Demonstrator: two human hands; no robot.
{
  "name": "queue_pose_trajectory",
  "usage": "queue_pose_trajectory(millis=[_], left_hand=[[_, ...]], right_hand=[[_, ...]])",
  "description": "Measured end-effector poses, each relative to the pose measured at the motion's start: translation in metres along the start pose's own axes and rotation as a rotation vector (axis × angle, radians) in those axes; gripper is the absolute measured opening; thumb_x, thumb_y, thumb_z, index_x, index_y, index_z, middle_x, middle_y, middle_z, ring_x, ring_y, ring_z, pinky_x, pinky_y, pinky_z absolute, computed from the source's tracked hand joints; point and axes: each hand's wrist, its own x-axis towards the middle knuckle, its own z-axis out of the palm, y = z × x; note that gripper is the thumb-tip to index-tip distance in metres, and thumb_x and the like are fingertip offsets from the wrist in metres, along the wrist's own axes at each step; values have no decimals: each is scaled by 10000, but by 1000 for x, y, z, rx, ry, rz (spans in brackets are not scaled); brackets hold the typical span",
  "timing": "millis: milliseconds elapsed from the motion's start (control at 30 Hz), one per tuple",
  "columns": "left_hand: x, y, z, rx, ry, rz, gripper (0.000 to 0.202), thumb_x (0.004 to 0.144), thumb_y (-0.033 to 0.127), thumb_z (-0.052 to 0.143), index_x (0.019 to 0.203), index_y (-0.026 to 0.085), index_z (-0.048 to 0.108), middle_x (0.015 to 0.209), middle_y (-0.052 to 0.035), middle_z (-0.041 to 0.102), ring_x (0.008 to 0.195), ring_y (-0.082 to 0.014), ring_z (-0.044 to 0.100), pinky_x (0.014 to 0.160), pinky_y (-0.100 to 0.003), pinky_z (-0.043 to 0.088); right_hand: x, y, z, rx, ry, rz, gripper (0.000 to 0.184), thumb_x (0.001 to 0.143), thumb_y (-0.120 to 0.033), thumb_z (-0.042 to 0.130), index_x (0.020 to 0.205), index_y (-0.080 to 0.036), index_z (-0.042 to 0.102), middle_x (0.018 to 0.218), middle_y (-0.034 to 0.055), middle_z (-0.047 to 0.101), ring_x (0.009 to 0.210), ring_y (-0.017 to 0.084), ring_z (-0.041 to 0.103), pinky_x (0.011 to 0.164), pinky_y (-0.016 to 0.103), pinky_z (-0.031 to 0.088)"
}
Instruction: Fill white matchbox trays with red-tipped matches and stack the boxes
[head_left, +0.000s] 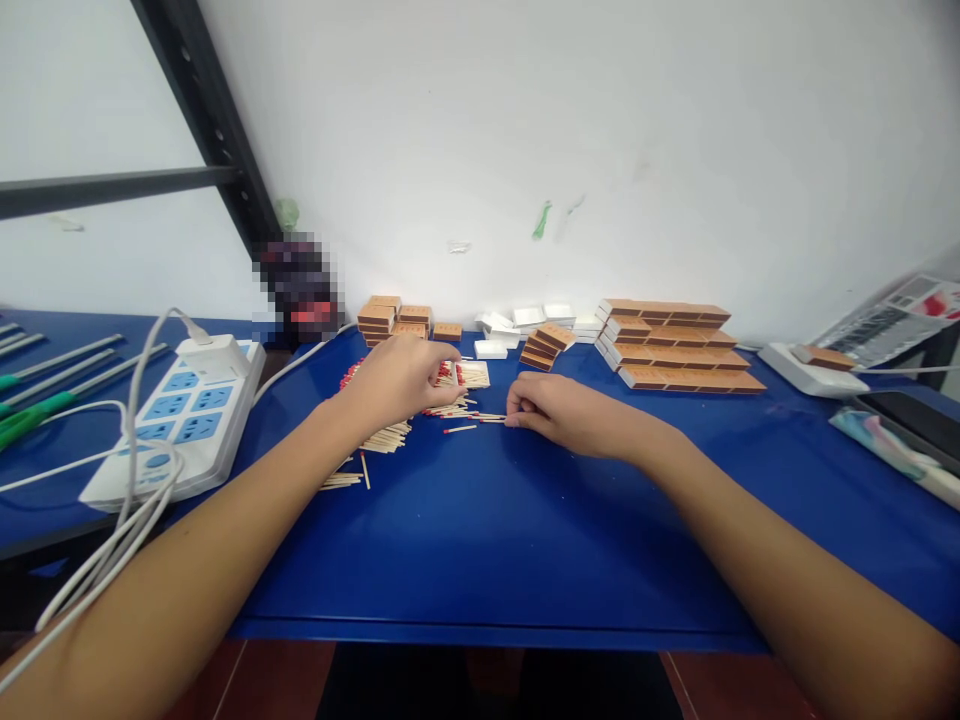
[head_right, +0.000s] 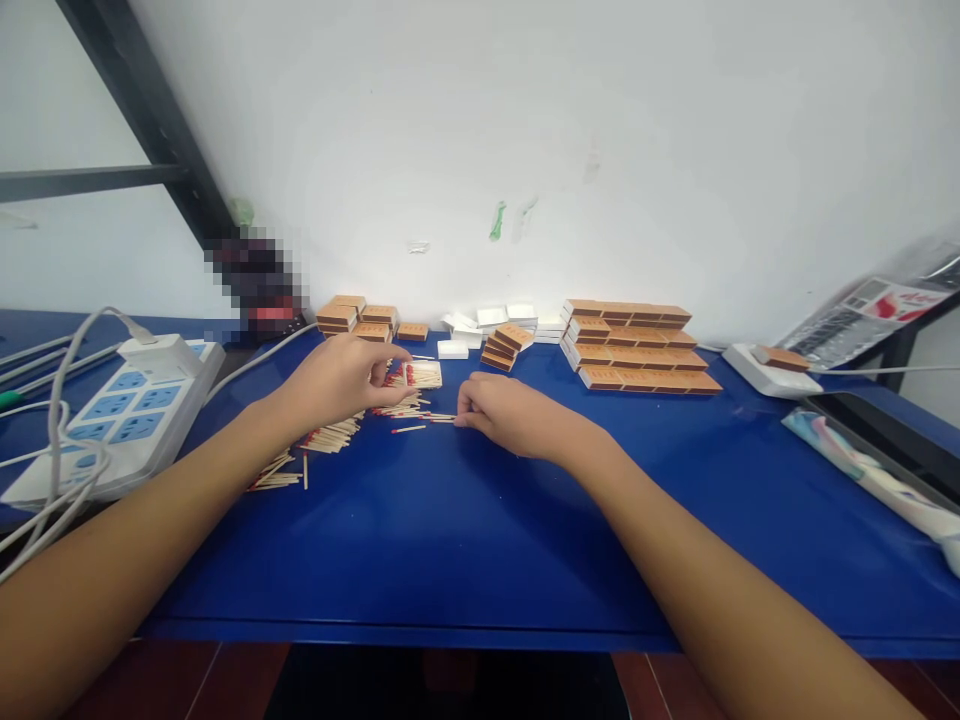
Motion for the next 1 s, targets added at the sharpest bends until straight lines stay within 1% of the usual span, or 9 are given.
queue_pose_trajectory(millis=[133,367,467,533,633,733,800,867,1000], left_hand=[[0,0,1,10,10,11,337,850,321,766,1152,175,790,706,-18,726,637,-163,615,595,-293,329],[0,1,2,3,23,21,312,846,308,754,1128,182,792,685,-14,726,628,-169,626,600,-289,342],[0,-1,3,6,31,30,306,842,323,766,1111,179,791,685,-19,724,623,-173,627,594,-290,336],[0,-1,3,7,32,37,297,848,343,770,1092,175,792,688,-22,723,621,-173,624,592,-291,333],[0,-2,3,9,31,39,288,850,350,774,1078,175,794,693,-23,720,616,-169,611,594,-291,332],[0,-1,2,4,20,27,309,854,350,774,1108,175,790,686,-19,713,608,-165,600,597,-289,333],[0,0,1,4,14,22,315,855,349,775,1117,175,789,682,-16,711,606,-163,599,597,-288,333],[0,-1,1,5,14,19,323,854,349,779,1124,172,788,689,-16,715,609,-162,604,597,-288,335],[0,-1,3,-44,15,33,343,845,343,795,1143,172,787,700,-13,726,618,-164,620,606,-288,360]], right_hand=[[-1,-5,4,42,5,-56,161,1025,-293,560,906,-201,619,951,57,647,834,189,562,734,317,402],[0,-27,19,90,62,-150,125,1036,-243,557,931,-202,611,974,56,625,827,178,558,726,307,418],[1,-30,23,71,105,-152,50,1027,-238,581,997,-205,604,1004,58,618,830,179,559,727,307,424],[1,-31,24,67,116,-145,40,1030,-236,580,1044,-209,606,1038,60,614,819,174,557,731,308,427],[2,-33,26,69,96,-123,70,1045,-217,548,1009,-209,607,1039,55,609,787,163,547,727,306,422],[3,-34,25,74,75,-105,102,1055,-215,530,982,-205,600,1026,55,610,780,163,543,719,303,413],[3,-32,23,68,88,-104,106,1056,-216,520,985,-202,598,1025,57,609,793,169,544,720,302,408],[3,-27,18,51,153,-103,96,1047,-209,524,985,-199,597,1004,55,607,798,173,540,724,303,402],[5,-15,10,-12,383,-76,79,1033,-228,548,977,-201,596,971,58,611,811,188,541,716,307,378]])
